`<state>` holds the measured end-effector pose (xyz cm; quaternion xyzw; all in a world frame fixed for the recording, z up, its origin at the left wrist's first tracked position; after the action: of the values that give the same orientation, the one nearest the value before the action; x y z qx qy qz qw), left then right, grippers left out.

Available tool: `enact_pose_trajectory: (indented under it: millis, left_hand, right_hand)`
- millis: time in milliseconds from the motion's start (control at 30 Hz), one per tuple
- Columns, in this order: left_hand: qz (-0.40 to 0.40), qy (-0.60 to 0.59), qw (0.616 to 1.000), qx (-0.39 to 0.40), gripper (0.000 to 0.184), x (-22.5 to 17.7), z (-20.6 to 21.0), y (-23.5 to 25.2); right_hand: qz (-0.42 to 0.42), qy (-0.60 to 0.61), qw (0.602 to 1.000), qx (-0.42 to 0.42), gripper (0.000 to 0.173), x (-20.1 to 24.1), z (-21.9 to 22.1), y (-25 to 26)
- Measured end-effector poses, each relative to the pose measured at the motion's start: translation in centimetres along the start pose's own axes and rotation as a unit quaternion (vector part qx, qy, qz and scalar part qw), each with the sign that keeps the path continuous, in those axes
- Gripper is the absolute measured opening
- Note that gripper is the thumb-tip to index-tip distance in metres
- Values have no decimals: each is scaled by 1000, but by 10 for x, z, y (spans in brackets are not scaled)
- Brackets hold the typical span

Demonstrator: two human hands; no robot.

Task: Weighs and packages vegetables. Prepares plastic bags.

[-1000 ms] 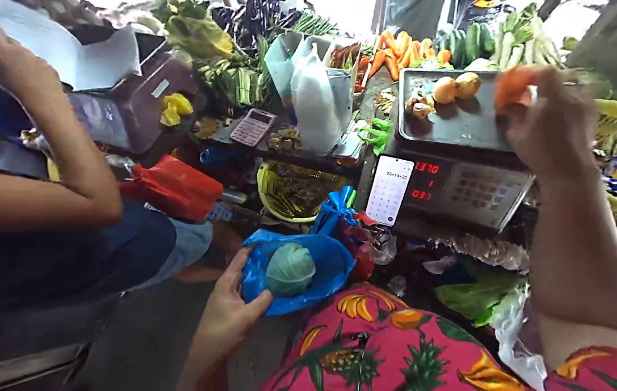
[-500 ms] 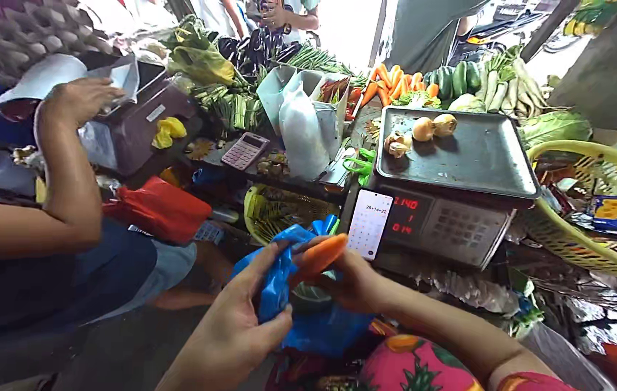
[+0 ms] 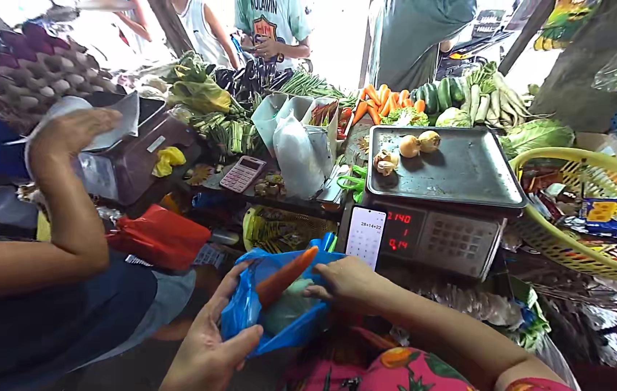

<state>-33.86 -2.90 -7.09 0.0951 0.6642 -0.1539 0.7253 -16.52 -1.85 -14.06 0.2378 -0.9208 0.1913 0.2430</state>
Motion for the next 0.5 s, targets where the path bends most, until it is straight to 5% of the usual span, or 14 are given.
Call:
enact_pose_trajectory:
  millis: [100, 200, 267, 333, 433, 500]
  left_hand:
    - [6, 14, 1000, -13, 93, -1, -14, -4]
    - [8, 6, 1000, -20, 93, -3, -23, -11]
    - [13, -13, 1000, -23, 93, -4, -27, -14]
    - [18, -13, 1000, -18, 93, -6, -27, -16]
    - [-2, 7, 999, -36, 95, -8, -29, -21]
    - [-9, 2, 999, -36, 95, -7, -32, -21]
  right_hand:
    - [-70, 2, 996, -58, 54, 18, -35, -22]
    - [-174, 24, 943, -282, 27, 28, -104, -65]
    - [-124, -67, 888, -438, 24, 8, -158, -96]
    - [3, -166, 865, -473, 42, -31, -203, -111]
    - [187, -189, 892, -365, 93, -106, -242, -101]
    - [222, -160, 912, -305, 101, -136, -250, -86]
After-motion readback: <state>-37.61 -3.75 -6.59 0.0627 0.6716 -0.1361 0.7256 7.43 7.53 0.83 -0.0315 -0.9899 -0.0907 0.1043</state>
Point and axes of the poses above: each hand's wrist, its own y-axis towards the middle knuckle, its own z-axis out of the palm, x = y × z, the point moved 10 cm from there along y, towards the middle knuckle, and after that the axes turned 5 degrees about -z, right-handed, at the moved point
